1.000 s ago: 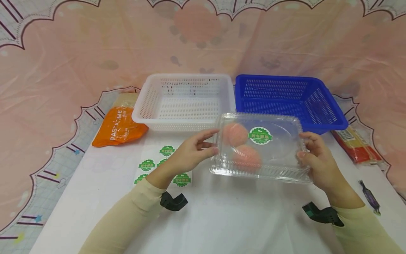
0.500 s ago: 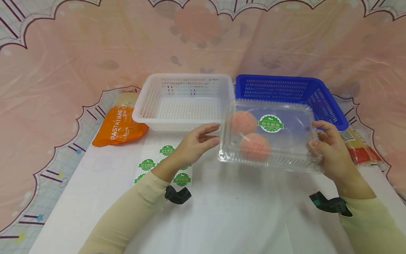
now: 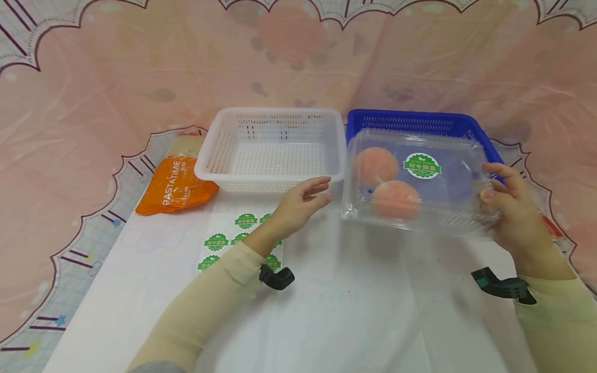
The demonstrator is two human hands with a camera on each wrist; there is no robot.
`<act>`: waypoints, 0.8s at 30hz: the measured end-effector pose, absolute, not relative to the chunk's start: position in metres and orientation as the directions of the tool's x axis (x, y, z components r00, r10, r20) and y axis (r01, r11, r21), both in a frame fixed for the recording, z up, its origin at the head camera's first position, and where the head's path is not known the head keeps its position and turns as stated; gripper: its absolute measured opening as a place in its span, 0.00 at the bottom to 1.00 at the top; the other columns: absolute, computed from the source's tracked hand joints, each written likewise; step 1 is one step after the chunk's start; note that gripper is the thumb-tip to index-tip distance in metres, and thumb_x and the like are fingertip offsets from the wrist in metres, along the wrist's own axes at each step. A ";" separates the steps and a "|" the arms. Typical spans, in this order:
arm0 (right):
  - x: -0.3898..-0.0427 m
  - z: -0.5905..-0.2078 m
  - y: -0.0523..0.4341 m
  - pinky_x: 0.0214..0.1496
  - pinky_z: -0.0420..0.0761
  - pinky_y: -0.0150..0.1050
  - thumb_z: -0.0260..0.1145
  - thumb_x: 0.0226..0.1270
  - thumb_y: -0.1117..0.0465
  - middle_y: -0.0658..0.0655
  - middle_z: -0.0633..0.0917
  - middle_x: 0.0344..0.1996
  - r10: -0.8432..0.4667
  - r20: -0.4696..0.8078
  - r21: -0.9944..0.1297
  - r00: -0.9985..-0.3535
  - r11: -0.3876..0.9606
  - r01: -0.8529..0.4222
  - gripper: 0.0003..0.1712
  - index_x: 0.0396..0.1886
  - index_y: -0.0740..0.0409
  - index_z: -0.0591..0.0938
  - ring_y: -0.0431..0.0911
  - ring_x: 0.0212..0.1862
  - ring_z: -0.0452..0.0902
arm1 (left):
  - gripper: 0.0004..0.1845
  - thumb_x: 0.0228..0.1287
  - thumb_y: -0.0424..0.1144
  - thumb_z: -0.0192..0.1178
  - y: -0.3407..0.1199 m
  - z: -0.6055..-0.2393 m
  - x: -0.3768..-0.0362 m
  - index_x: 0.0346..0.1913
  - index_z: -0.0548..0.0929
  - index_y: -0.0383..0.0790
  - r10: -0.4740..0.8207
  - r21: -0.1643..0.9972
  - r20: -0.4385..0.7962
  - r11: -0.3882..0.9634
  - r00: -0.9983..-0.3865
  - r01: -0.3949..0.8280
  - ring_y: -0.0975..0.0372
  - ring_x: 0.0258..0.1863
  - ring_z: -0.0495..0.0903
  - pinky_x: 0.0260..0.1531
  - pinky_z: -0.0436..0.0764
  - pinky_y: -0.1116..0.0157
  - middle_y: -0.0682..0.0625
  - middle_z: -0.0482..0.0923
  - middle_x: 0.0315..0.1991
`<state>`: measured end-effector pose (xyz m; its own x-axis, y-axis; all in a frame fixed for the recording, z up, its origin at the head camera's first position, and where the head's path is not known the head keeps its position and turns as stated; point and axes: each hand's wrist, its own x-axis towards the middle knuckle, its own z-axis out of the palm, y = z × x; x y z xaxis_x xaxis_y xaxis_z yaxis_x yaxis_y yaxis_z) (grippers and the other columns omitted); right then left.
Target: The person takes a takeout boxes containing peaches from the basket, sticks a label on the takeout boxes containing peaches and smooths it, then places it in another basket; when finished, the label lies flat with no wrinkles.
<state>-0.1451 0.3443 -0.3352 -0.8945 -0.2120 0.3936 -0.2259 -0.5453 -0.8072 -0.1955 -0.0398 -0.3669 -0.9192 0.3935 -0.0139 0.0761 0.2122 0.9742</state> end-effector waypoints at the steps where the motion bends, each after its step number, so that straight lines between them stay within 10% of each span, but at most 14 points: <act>1: -0.146 -0.335 0.347 0.34 0.84 0.36 0.39 0.73 0.81 0.59 0.80 0.35 -0.217 0.397 -0.798 -0.892 -0.562 -0.218 0.26 0.62 0.63 0.73 0.46 0.34 0.80 | 0.28 0.72 0.45 0.62 -0.037 -0.368 -0.197 0.72 0.72 0.47 0.397 0.975 -0.017 0.210 -0.918 0.073 0.53 0.62 0.75 0.60 0.75 0.55 0.44 0.71 0.69; 24: -0.161 -0.332 0.378 0.24 0.79 0.32 0.35 0.72 0.83 0.61 0.80 0.28 -0.008 0.373 -0.751 -0.928 -0.590 -0.297 0.26 0.58 0.68 0.74 0.45 0.25 0.79 | 0.33 0.71 0.47 0.63 0.019 -0.385 -0.219 0.75 0.67 0.44 0.373 0.990 -0.055 0.144 -0.926 0.000 0.51 0.67 0.71 0.61 0.74 0.59 0.44 0.67 0.71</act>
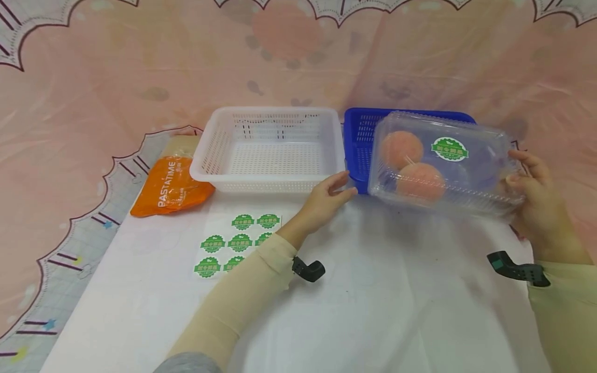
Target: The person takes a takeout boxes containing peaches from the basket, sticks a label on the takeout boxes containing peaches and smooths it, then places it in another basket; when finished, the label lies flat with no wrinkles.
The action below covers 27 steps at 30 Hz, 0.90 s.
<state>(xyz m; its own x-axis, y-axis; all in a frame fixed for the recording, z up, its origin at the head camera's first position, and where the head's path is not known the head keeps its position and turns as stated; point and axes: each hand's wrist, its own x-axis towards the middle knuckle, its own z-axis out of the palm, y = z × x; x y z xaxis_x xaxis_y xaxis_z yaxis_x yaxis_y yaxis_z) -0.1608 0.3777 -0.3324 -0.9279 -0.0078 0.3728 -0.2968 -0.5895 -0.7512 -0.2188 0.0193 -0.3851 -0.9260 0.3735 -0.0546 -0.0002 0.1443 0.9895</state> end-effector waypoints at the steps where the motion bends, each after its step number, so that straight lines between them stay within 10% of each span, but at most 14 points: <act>1: -0.162 -0.333 0.378 0.25 0.79 0.32 0.33 0.72 0.83 0.61 0.79 0.29 -0.012 0.376 -0.744 -0.926 -0.599 -0.295 0.27 0.58 0.68 0.74 0.45 0.26 0.79 | 0.33 0.71 0.47 0.63 0.021 -0.385 -0.220 0.75 0.67 0.44 0.366 0.990 -0.055 0.144 -0.929 -0.002 0.51 0.67 0.71 0.61 0.75 0.59 0.44 0.68 0.71; 20: -0.168 -0.338 0.384 0.26 0.80 0.36 0.35 0.73 0.82 0.63 0.79 0.31 -0.011 0.364 -0.685 -0.931 -0.681 -0.260 0.24 0.58 0.69 0.72 0.47 0.26 0.79 | 0.36 0.70 0.44 0.65 0.041 -0.390 -0.226 0.76 0.64 0.41 0.312 0.995 -0.082 0.075 -0.947 -0.062 0.56 0.64 0.75 0.60 0.75 0.63 0.43 0.67 0.71; 27: -0.169 -0.333 0.389 0.32 0.83 0.37 0.40 0.73 0.80 0.58 0.80 0.35 0.063 0.269 -0.829 -0.961 -0.492 -0.265 0.24 0.59 0.61 0.74 0.46 0.33 0.80 | 0.38 0.67 0.43 0.67 0.043 -0.393 -0.221 0.77 0.63 0.43 0.342 0.995 -0.083 0.082 -0.936 -0.058 0.58 0.63 0.76 0.59 0.75 0.63 0.45 0.70 0.70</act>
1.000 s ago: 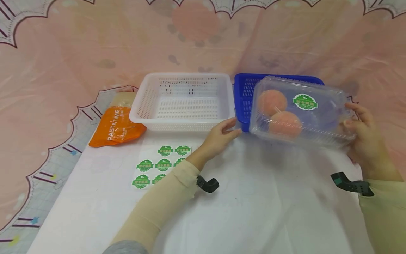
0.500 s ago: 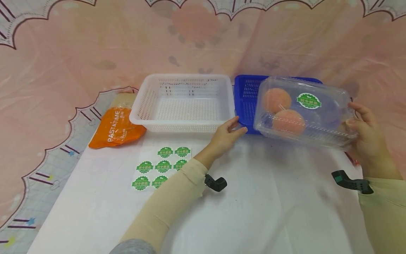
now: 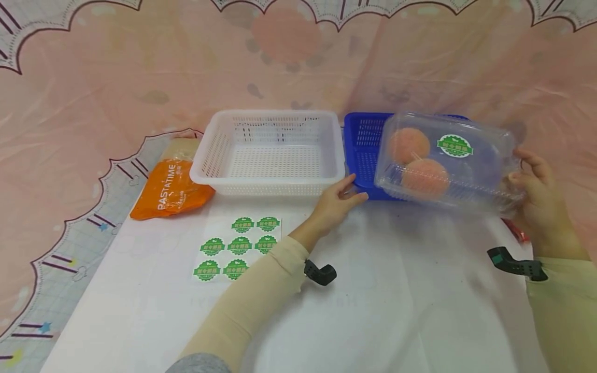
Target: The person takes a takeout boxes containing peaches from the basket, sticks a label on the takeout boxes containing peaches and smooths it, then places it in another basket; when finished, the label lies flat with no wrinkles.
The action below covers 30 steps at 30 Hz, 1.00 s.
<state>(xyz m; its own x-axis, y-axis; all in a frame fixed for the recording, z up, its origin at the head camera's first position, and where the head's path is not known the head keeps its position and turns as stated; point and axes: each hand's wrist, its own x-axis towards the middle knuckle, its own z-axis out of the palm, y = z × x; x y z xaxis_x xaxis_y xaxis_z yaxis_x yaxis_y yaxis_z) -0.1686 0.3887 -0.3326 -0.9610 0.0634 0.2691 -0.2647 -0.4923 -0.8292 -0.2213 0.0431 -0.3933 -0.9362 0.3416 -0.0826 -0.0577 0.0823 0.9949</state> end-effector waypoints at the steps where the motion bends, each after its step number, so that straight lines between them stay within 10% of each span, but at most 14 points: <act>1: -0.169 -0.331 0.390 0.33 0.83 0.38 0.40 0.73 0.79 0.57 0.80 0.37 0.079 0.239 -0.856 -0.968 -0.452 -0.248 0.24 0.60 0.59 0.73 0.45 0.35 0.81 | 0.38 0.67 0.43 0.67 0.043 -0.394 -0.221 0.77 0.63 0.43 0.343 0.995 -0.078 0.084 -0.936 -0.052 0.58 0.63 0.76 0.59 0.76 0.62 0.45 0.70 0.70; 7: -0.180 -0.322 0.394 0.36 0.83 0.37 0.43 0.74 0.76 0.55 0.77 0.47 0.105 0.174 -0.911 -0.979 -0.360 -0.200 0.25 0.65 0.55 0.70 0.45 0.44 0.79 | 0.37 0.67 0.44 0.68 0.042 -0.398 -0.218 0.76 0.66 0.44 0.339 0.992 -0.043 0.130 -0.940 0.002 0.58 0.63 0.76 0.56 0.77 0.65 0.46 0.72 0.68; 30: -0.221 -0.317 0.404 0.15 0.70 0.32 0.51 0.76 0.73 0.52 0.76 0.23 0.153 0.090 -0.915 -0.984 -0.378 -0.143 0.20 0.62 0.54 0.67 0.42 0.17 0.68 | 0.35 0.68 0.46 0.67 0.067 -0.398 -0.230 0.75 0.68 0.48 0.185 0.992 -0.057 0.122 -0.981 -0.035 0.61 0.53 0.79 0.45 0.81 0.67 0.45 0.73 0.67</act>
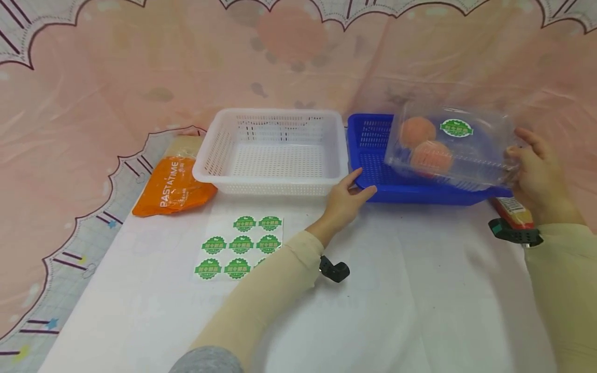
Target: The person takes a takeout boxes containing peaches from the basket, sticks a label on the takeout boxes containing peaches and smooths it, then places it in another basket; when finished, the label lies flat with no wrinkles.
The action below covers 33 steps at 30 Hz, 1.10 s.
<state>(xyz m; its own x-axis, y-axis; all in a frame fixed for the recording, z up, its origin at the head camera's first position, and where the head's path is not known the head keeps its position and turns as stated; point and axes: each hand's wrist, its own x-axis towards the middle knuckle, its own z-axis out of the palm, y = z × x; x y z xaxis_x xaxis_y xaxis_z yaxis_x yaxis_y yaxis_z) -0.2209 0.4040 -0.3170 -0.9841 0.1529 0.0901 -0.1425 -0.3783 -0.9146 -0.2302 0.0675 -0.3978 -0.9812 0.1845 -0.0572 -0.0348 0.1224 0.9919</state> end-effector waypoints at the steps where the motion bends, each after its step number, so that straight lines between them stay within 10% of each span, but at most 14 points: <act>1: -0.222 -0.317 0.404 0.15 0.69 0.32 0.51 0.76 0.73 0.52 0.76 0.23 0.155 0.089 -0.915 -0.984 -0.378 -0.142 0.20 0.63 0.54 0.67 0.42 0.17 0.68 | 0.34 0.68 0.46 0.66 0.068 -0.399 -0.230 0.75 0.68 0.48 0.181 0.994 -0.054 0.106 -0.982 -0.035 0.60 0.53 0.79 0.44 0.82 0.67 0.44 0.73 0.67; 15: -0.241 -0.321 0.405 0.12 0.71 0.31 0.52 0.74 0.76 0.55 0.79 0.21 0.165 0.083 -0.879 -0.983 -0.453 -0.150 0.18 0.58 0.57 0.69 0.43 0.12 0.70 | 0.35 0.68 0.45 0.67 0.077 -0.398 -0.235 0.75 0.68 0.49 0.117 0.994 -0.029 0.107 -0.993 -0.017 0.61 0.53 0.79 0.44 0.81 0.68 0.45 0.71 0.69; 33: -0.249 -0.340 0.413 0.20 0.73 0.29 0.61 0.74 0.65 0.46 0.80 0.29 0.156 -0.056 -0.988 -0.986 -0.149 0.032 0.17 0.59 0.46 0.76 0.38 0.21 0.71 | 0.35 0.69 0.46 0.66 0.077 -0.397 -0.233 0.76 0.67 0.50 0.128 0.989 -0.064 0.144 -0.990 -0.046 0.59 0.58 0.77 0.49 0.80 0.67 0.48 0.69 0.70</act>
